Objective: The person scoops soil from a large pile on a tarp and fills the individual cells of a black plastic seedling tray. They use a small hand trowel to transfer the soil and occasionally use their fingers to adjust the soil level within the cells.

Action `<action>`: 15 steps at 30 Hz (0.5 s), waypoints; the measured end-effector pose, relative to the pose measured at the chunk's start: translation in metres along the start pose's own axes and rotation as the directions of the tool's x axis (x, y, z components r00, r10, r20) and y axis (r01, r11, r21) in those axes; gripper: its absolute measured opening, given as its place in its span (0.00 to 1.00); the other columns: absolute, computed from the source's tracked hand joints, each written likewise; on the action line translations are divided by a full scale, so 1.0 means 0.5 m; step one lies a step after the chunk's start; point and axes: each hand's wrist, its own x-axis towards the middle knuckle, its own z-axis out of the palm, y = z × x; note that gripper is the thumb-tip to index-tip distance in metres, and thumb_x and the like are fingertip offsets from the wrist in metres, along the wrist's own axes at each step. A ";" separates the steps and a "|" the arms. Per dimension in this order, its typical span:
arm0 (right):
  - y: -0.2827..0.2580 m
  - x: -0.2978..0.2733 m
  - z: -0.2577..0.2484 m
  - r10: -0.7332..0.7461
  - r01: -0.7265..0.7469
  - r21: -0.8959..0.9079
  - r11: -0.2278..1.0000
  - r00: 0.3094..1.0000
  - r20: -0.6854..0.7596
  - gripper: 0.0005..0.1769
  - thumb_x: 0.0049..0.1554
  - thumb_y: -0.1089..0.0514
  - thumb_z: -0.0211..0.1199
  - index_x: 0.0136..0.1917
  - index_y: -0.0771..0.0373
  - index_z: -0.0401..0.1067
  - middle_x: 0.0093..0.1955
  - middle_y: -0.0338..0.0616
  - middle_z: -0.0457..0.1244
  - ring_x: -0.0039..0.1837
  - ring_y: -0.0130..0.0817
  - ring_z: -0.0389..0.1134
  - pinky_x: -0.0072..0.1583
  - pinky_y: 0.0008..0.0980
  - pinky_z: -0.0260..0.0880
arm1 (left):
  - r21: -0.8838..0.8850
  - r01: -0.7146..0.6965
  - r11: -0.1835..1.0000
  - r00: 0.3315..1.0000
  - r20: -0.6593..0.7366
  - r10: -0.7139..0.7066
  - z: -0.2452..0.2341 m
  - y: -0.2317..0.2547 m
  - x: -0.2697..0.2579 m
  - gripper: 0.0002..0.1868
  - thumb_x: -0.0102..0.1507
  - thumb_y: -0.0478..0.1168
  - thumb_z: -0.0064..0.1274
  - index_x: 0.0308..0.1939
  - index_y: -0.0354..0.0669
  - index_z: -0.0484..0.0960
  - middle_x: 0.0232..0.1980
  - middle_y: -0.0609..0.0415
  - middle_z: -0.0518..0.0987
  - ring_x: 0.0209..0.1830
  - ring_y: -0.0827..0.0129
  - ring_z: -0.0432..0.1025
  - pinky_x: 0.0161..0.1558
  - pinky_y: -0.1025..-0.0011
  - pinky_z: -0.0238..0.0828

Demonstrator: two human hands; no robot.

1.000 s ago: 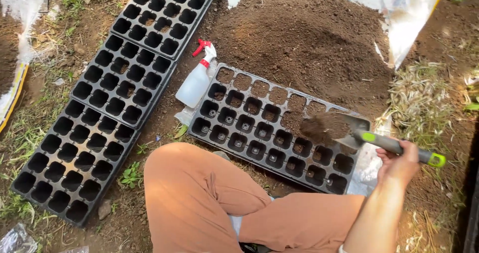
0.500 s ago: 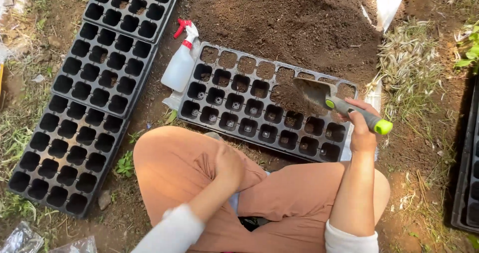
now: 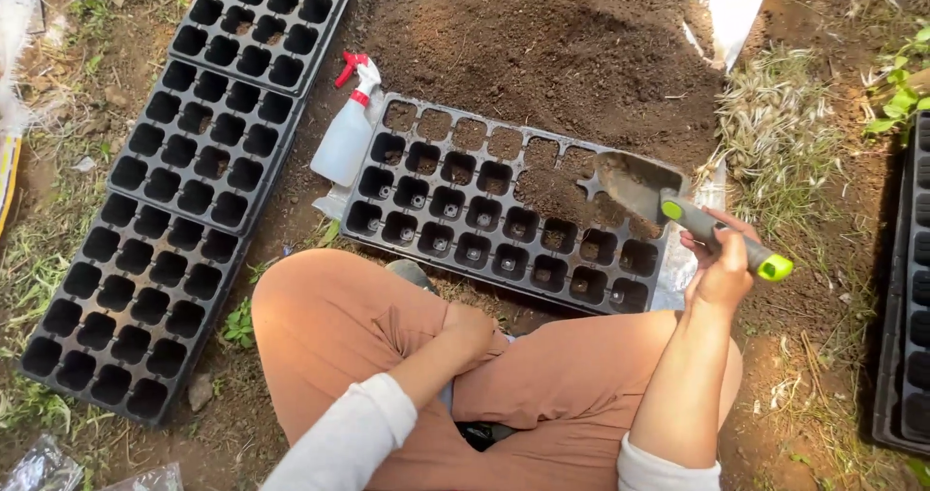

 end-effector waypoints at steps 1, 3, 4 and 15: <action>0.003 -0.004 -0.005 0.012 -0.012 -0.022 1.000 1.000 0.004 0.08 0.52 0.64 0.56 0.45 0.60 0.74 0.54 0.52 0.69 0.51 0.44 0.76 0.41 0.23 0.81 | -0.053 -0.009 0.999 0.993 -0.117 0.003 0.016 0.000 0.000 0.18 0.65 0.46 0.47 0.59 0.59 0.79 0.55 0.61 0.81 0.54 0.64 0.76 0.51 0.67 0.69; 0.001 -0.005 -0.006 0.013 -0.013 -0.029 0.999 1.000 -0.005 0.08 0.52 0.63 0.56 0.45 0.60 0.75 0.52 0.52 0.70 0.45 0.42 0.75 0.40 0.23 0.80 | -0.032 -0.057 0.998 0.964 -0.262 0.046 0.075 -0.005 0.029 0.11 0.68 0.45 0.41 0.47 0.57 0.80 0.48 0.58 0.81 0.47 0.63 0.77 0.45 0.66 0.69; 0.002 -0.004 -0.005 0.010 -0.010 -0.034 0.999 1.000 -0.011 0.09 0.52 0.63 0.56 0.44 0.61 0.75 0.51 0.52 0.70 0.40 0.40 0.74 0.39 0.23 0.80 | -0.005 -0.097 0.995 0.910 -0.405 0.087 0.103 -0.010 0.044 0.16 0.70 0.45 0.36 0.35 0.56 0.81 0.42 0.56 0.81 0.39 0.61 0.78 0.39 0.64 0.70; 0.011 0.009 -0.006 0.030 -0.030 -0.009 1.000 1.000 0.002 0.10 0.49 0.62 0.56 0.43 0.64 0.75 0.49 0.54 0.71 0.38 0.43 0.73 0.37 0.24 0.78 | 0.263 -0.266 0.927 0.377 -0.857 0.351 0.227 -0.019 -0.084 0.06 0.65 0.38 0.51 0.45 0.48 0.81 0.32 0.55 0.78 0.34 0.57 0.68 0.38 0.60 0.61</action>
